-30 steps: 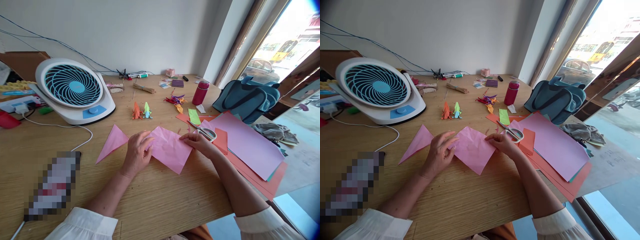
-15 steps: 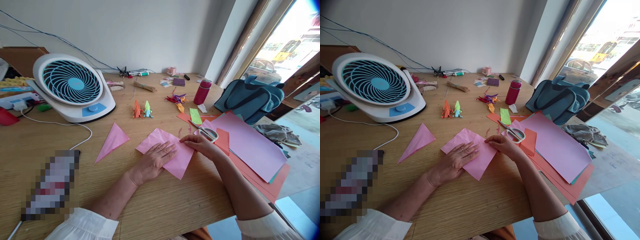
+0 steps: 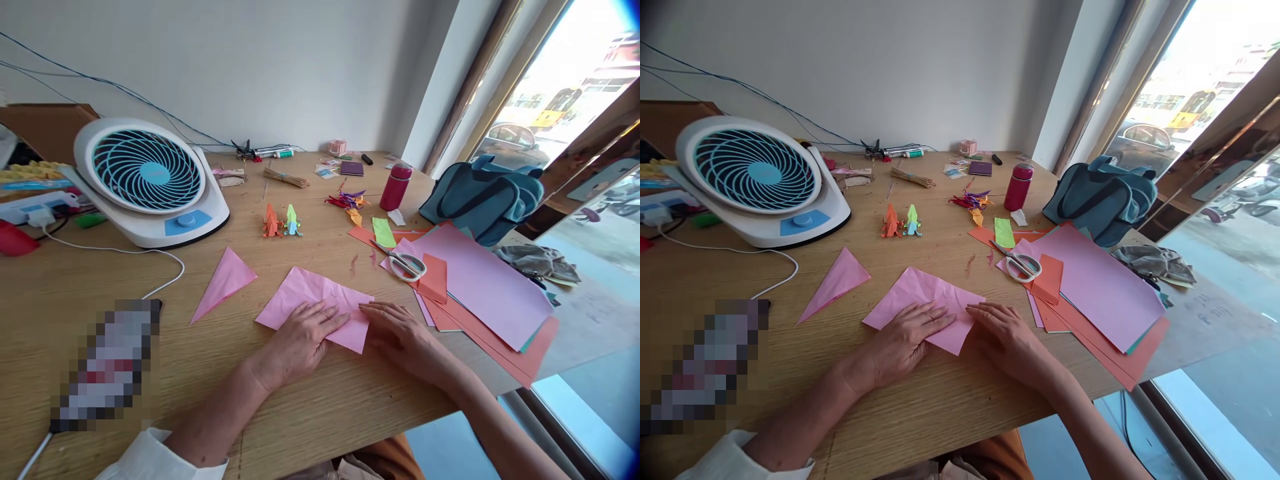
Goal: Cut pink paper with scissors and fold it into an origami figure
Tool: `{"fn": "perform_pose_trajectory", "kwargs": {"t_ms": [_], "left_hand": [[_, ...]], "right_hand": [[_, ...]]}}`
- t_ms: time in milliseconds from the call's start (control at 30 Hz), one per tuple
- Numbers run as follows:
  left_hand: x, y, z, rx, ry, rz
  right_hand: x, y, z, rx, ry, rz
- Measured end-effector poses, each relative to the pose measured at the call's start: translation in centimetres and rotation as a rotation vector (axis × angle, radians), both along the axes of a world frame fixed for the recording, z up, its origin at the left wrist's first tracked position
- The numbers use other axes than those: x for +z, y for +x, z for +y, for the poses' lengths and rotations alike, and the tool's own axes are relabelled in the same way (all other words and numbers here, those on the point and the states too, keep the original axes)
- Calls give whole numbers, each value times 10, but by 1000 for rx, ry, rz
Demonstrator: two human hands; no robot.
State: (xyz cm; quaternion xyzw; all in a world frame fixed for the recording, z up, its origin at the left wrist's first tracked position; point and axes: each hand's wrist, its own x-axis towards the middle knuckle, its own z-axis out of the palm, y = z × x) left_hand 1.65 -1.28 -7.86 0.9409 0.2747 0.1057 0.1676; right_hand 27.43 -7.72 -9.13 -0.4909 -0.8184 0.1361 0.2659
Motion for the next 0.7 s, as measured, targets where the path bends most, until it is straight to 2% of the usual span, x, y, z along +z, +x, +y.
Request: {"fn": "perform_pose_trajectory", "kwargs": {"t_ms": [167, 367, 567, 700], "left_hand": [[6, -10, -27, -12, -44, 65], [4, -28, -48, -2, 30, 85], [19, -12, -63, 40, 8, -10], [29, -6, -56, 108, -137, -64]], "right_hand": [[-3, -15, -8, 74, 38, -100], [-1, -24, -19, 122, 58, -70], [8, -35, -32, 74, 39, -38], [5, -34, -37, 31, -14, 30]]}}
